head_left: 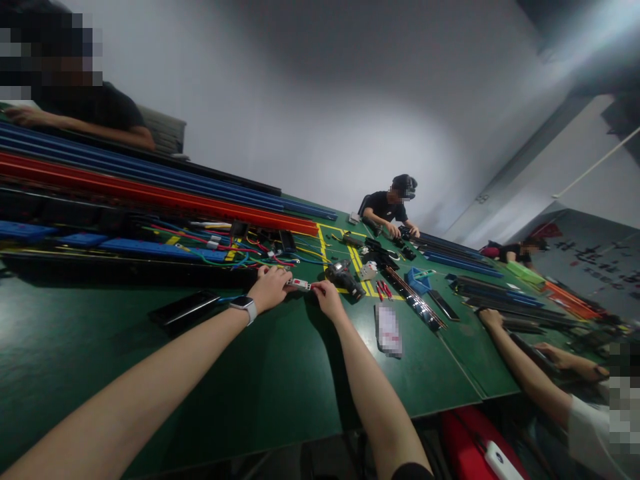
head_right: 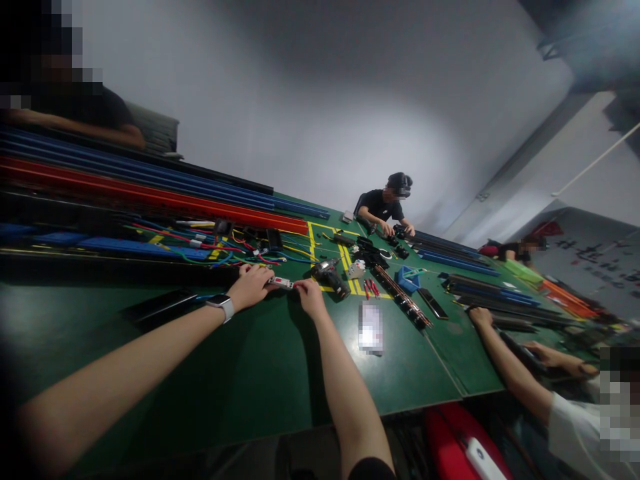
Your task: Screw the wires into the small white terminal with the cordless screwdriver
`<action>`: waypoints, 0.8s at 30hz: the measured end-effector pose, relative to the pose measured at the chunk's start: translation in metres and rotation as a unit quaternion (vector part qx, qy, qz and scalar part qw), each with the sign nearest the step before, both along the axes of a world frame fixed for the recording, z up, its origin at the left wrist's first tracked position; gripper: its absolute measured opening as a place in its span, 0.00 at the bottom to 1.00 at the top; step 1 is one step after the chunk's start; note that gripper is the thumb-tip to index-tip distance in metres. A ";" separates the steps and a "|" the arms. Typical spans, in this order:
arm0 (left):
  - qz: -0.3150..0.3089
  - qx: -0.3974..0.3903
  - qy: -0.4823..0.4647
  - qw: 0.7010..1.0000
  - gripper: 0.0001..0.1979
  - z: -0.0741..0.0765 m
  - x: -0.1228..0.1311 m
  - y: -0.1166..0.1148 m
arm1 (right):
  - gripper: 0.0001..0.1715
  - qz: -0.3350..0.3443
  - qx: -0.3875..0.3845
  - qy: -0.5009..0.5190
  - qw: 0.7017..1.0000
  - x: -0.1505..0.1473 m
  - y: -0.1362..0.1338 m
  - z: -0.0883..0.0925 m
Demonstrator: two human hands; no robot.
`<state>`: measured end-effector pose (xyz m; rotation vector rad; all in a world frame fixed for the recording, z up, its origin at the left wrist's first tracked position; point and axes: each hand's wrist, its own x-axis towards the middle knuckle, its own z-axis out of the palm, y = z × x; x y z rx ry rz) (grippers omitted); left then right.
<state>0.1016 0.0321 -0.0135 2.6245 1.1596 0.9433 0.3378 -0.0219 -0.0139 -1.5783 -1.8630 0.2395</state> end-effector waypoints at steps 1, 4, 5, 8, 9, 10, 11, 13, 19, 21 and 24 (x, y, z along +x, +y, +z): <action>-0.002 -0.003 -0.005 1.000 0.10 0.000 0.000 0.000 | 0.12 -0.001 -0.006 -0.010 1.000 0.000 0.001 -0.001; -0.003 -0.020 -0.018 1.000 0.09 -0.001 0.001 0.001 | 0.13 -0.007 -0.022 -0.041 0.999 -0.002 0.002 -0.004; -0.002 -0.023 -0.020 1.000 0.09 -0.001 0.001 0.001 | 0.13 -0.010 -0.025 -0.051 0.998 -0.003 0.002 -0.004; -0.004 -0.025 -0.021 0.999 0.09 0.000 0.001 0.002 | 0.14 -0.014 -0.027 -0.077 0.997 -0.007 -0.003 -0.001; -0.007 -0.025 -0.019 0.999 0.09 0.000 0.000 0.002 | 0.15 -0.015 -0.024 -0.084 0.996 -0.007 -0.005 0.002; -0.009 -0.023 -0.017 1.000 0.09 -0.001 0.000 0.002 | 0.17 -0.018 -0.020 -0.090 0.996 -0.006 -0.007 0.006; -0.010 -0.021 -0.016 1.000 0.09 -0.001 0.000 0.002 | 0.18 -0.024 -0.014 -0.096 0.995 -0.003 -0.009 0.012; -0.008 -0.017 -0.016 1.000 0.09 -0.001 0.000 0.003 | 0.22 -0.057 0.002 -0.103 0.993 0.009 -0.011 0.026; 0.000 -0.015 -0.008 1.000 0.07 0.000 0.000 0.002 | 0.27 -0.197 -0.046 -0.129 0.971 0.058 0.002 0.057; 0.001 -0.016 -0.009 1.000 0.07 0.000 0.000 0.002 | 0.29 -0.214 -0.097 -0.139 0.962 0.069 0.010 0.057; 0.002 -0.021 -0.012 1.000 0.07 0.000 0.000 0.002 | 0.33 -0.221 -0.153 -0.155 0.951 0.079 0.021 0.053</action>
